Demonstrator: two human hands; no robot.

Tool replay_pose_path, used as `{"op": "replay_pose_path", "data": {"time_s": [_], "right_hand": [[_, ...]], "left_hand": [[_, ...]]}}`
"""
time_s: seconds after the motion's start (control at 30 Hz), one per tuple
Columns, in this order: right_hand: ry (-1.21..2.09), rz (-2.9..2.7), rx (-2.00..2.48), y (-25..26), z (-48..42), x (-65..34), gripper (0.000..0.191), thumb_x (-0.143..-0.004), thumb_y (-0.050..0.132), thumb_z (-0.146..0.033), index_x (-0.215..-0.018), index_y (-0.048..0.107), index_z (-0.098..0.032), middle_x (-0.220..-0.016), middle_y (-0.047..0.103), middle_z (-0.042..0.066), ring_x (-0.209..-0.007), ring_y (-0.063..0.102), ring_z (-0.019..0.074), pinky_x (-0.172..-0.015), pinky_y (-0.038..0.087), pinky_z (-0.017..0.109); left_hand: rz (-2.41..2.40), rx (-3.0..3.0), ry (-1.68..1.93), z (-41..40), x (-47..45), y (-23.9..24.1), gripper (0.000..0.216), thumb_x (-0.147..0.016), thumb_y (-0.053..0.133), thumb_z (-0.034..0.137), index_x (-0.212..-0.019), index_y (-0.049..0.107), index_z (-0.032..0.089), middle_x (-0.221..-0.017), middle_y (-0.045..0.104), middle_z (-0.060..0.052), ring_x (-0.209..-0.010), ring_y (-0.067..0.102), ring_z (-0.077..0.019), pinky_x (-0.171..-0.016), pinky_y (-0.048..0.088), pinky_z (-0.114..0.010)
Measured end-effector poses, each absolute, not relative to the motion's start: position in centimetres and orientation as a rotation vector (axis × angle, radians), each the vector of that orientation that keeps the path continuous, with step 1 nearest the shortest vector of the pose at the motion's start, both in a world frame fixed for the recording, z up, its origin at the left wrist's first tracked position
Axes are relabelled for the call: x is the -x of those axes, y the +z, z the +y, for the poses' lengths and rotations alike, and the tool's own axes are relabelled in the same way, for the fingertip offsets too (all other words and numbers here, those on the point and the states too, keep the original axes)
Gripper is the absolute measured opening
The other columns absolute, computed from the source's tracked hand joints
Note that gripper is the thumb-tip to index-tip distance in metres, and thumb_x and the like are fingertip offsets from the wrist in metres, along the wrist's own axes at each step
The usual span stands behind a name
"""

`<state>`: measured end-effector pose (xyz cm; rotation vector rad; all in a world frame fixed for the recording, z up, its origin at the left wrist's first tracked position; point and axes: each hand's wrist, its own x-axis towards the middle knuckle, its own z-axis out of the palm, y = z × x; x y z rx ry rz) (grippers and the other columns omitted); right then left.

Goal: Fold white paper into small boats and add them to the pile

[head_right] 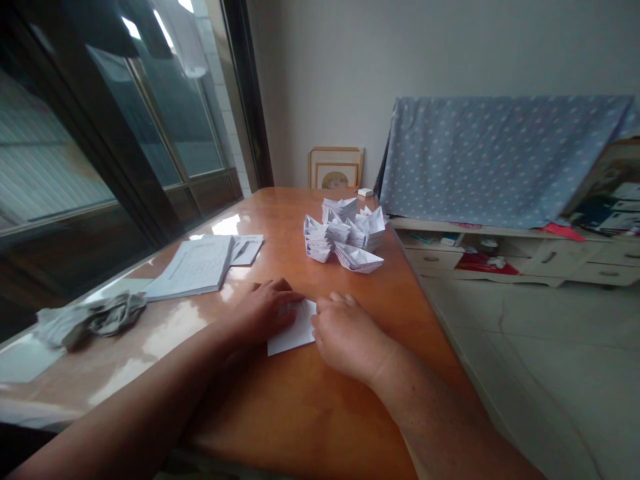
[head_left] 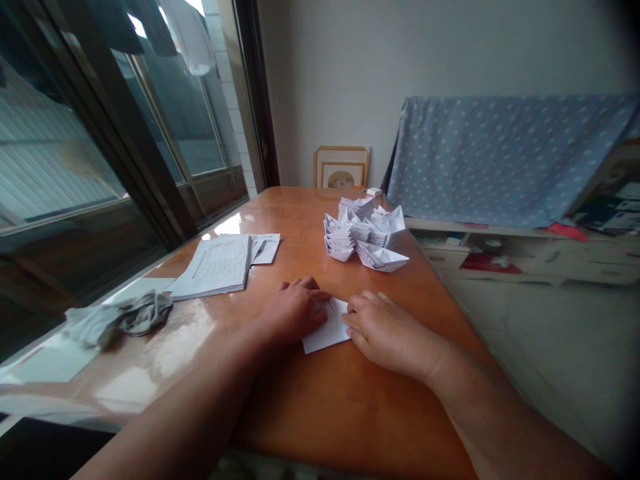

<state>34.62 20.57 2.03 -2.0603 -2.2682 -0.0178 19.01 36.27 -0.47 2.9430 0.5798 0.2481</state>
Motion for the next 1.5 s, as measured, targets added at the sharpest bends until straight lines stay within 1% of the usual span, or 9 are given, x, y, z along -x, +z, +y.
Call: {"op": "replay_pose_path", "data": {"time_s": [0.13, 0.27, 0.4, 0.53, 0.7, 0.83, 1.0, 1.23, 1.5], "right_hand": [[-0.027, -2.262, 2.07, 2.1, 20.5, -34.5, 0.024, -0.096, 0.052, -0.021, -0.095, 0.076, -0.017, -0.104, 0.068, 0.012, -0.101, 0.055, 0.0267, -0.093, 0.04, 0.039], [-0.012, -2.274, 2.067, 2.1, 20.4, -34.4, 0.025, -0.094, 0.051, -0.019, -0.099, 0.075, -0.017, -0.105, 0.069, 0.013, -0.102, 0.056, 0.0282, -0.093, 0.041, 0.04], [0.044, -2.249, 2.085, 2.2, 20.3, -34.4, 0.025, -0.091, 0.052, -0.016, -0.103, 0.074, -0.017, -0.112, 0.068, 0.014, -0.104, 0.056, 0.0284, -0.095, 0.041, 0.04], [0.113, -2.188, 2.087, 2.0, 20.6, -34.6, 0.025, -0.093, 0.049, -0.017, -0.1, 0.073, -0.016, -0.106, 0.068, 0.013, -0.103, 0.058, 0.0257, -0.093, 0.042, 0.036], [0.127, -1.997, 2.138, 1.3, 21.4, -34.6, 0.034, -0.092, 0.048, -0.013, -0.121, 0.066, -0.018, -0.11, 0.065, 0.011, -0.104, 0.059, 0.0229, -0.091, 0.044, 0.032], [0.088, -2.039, 2.209, 1.0, 21.8, -34.1, 0.03, -0.092, 0.046, -0.011, -0.109, 0.07, -0.017, -0.109, 0.063, 0.013, -0.104, 0.058, 0.0255, -0.09, 0.043, 0.034], [0.052, -2.042, 2.255, 0.9, 22.2, -33.9, 0.032, -0.093, 0.048, -0.014, -0.118, 0.067, -0.02, -0.112, 0.063, 0.013, -0.107, 0.057, 0.0267, -0.089, 0.043, 0.034], [0.029, -2.045, 2.303, 0.9, 22.8, -33.6, 0.028, -0.094, 0.046, -0.018, -0.115, 0.065, -0.02, -0.113, 0.062, 0.013, -0.104, 0.057, 0.0268, -0.087, 0.042, 0.035], [0.008, -2.049, 2.302, 0.8, 23.1, -33.4, 0.027, -0.096, 0.044, -0.022, -0.113, 0.065, -0.02, -0.111, 0.06, 0.013, -0.104, 0.057, 0.0268, -0.088, 0.041, 0.034]], "left_hand": [[0.63, -2.946, 0.246, 35.8, -19.2, -0.2, 0.036, -0.091, 0.057, 0.032, -0.125, 0.068, 0.037, -0.114, 0.064, -0.006, -0.106, 0.062, -0.0266, -0.092, 0.042, -0.043], [0.728, -2.935, 0.273, 35.1, -19.5, -0.1, 0.031, -0.093, 0.056, 0.046, -0.118, 0.071, 0.036, -0.113, 0.064, -0.005, -0.099, 0.063, -0.0256, -0.093, 0.042, -0.044], [0.822, -2.947, 0.295, 34.6, -19.9, -0.3, 0.034, -0.088, 0.061, 0.056, -0.111, 0.073, 0.034, -0.111, 0.063, -0.006, -0.1, 0.062, -0.0285, -0.091, 0.042, -0.046], [0.86, -2.933, 0.292, 34.5, -20.2, -0.3, 0.035, -0.087, 0.062, 0.057, -0.11, 0.073, 0.033, -0.111, 0.064, -0.007, -0.101, 0.061, -0.0292, -0.09, 0.042, -0.046], [0.871, -2.914, 0.28, 34.4, -20.1, -0.1, 0.036, -0.087, 0.061, 0.057, -0.111, 0.073, 0.033, -0.112, 0.064, -0.008, -0.099, 0.062, -0.0297, -0.09, 0.042, -0.047], [0.872, -2.926, 0.309, 34.2, -20.1, -0.1, 0.037, -0.09, 0.056, 0.058, -0.108, 0.074, 0.032, -0.11, 0.065, -0.008, -0.098, 0.062, -0.0302, -0.087, 0.042, -0.047], [0.891, -2.9, 0.309, 34.1, -20.1, 0.0, 0.036, -0.088, 0.059, 0.058, -0.107, 0.074, 0.031, -0.111, 0.065, -0.008, -0.1, 0.062, -0.029, -0.089, 0.042, -0.046], [0.891, -2.883, 0.361, 34.4, -20.2, -0.6, 0.035, -0.086, 0.061, 0.057, -0.104, 0.074, 0.03, -0.109, 0.065, -0.008, -0.098, 0.062, -0.0296, -0.088, 0.041, -0.046], [0.908, -2.824, 0.412, 34.8, -20.2, -1.3, 0.05, -0.08, 0.067, 0.057, -0.117, 0.062, 0.024, -0.115, 0.066, -0.01, -0.108, 0.061, -0.0331, -0.092, 0.041, -0.047]]}}
